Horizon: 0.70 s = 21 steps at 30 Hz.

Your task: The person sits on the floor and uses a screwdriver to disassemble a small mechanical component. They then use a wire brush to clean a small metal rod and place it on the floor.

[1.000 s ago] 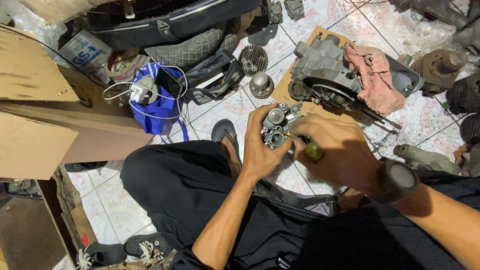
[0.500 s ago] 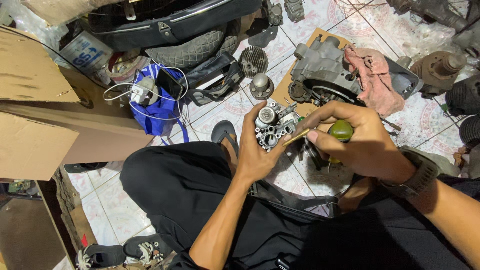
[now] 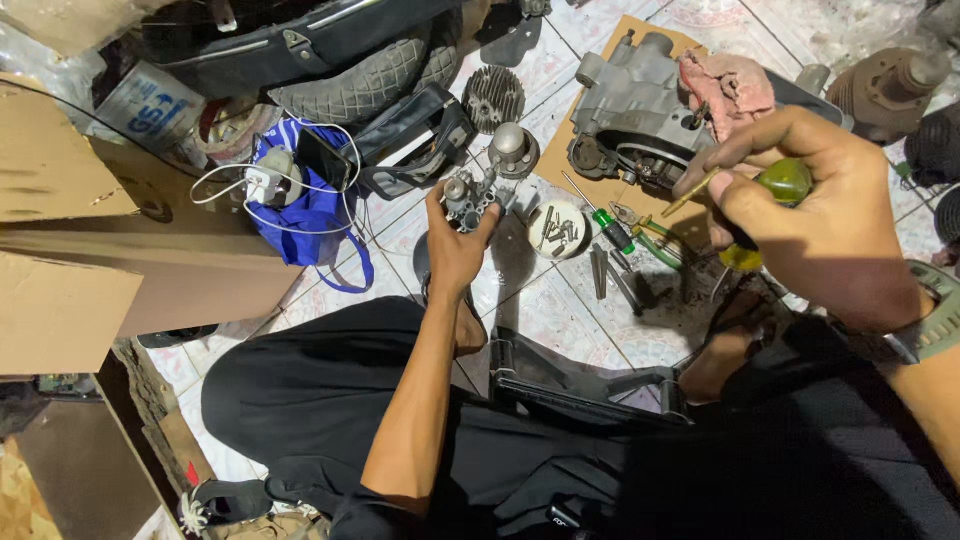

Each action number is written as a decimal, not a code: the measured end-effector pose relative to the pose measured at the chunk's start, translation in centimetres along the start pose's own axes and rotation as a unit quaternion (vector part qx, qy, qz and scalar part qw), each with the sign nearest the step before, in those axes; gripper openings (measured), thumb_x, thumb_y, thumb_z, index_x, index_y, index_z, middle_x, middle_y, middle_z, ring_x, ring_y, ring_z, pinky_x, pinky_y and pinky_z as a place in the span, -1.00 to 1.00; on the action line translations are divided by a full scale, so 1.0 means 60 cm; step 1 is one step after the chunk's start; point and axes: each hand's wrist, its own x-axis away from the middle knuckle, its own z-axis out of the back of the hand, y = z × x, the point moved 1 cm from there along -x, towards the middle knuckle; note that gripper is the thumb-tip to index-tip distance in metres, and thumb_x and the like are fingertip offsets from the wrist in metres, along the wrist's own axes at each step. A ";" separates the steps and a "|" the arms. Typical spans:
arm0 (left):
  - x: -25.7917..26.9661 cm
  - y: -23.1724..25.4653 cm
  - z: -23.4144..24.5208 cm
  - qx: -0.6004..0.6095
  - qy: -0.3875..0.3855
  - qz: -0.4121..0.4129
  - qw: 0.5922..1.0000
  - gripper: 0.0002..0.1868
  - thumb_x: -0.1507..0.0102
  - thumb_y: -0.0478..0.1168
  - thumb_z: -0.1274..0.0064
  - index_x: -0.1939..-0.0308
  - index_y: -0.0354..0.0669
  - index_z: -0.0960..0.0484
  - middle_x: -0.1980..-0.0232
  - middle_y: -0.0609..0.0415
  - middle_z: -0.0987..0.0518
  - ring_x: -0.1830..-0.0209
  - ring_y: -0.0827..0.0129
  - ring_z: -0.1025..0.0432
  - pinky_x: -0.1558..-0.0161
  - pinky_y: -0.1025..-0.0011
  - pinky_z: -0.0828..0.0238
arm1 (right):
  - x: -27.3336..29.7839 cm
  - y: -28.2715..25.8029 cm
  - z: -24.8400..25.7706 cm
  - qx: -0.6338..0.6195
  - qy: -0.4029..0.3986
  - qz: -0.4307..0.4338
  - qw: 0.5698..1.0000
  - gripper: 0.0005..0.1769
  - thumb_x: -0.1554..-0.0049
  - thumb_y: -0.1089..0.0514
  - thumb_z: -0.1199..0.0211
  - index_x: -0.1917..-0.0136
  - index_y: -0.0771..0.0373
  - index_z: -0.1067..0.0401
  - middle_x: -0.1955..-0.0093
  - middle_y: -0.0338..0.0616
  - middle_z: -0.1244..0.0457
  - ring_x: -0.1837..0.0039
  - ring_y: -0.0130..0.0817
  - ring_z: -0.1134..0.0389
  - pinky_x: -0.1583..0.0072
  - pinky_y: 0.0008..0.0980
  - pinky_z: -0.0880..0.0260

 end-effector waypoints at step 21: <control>-0.243 -0.136 -0.123 -0.080 -0.001 0.009 0.997 -0.33 -0.03 0.03 -0.19 -0.16 0.10 -0.27 -0.02 -0.02 -0.56 0.09 0.17 -0.46 0.13 0.25 -0.30 | -0.020 0.012 0.003 0.126 0.031 -0.099 0.987 -0.92 -0.04 0.34 -0.16 0.16 0.36 -0.43 0.18 -0.11 -0.23 0.42 -0.36 -0.29 0.33 -0.48 -0.24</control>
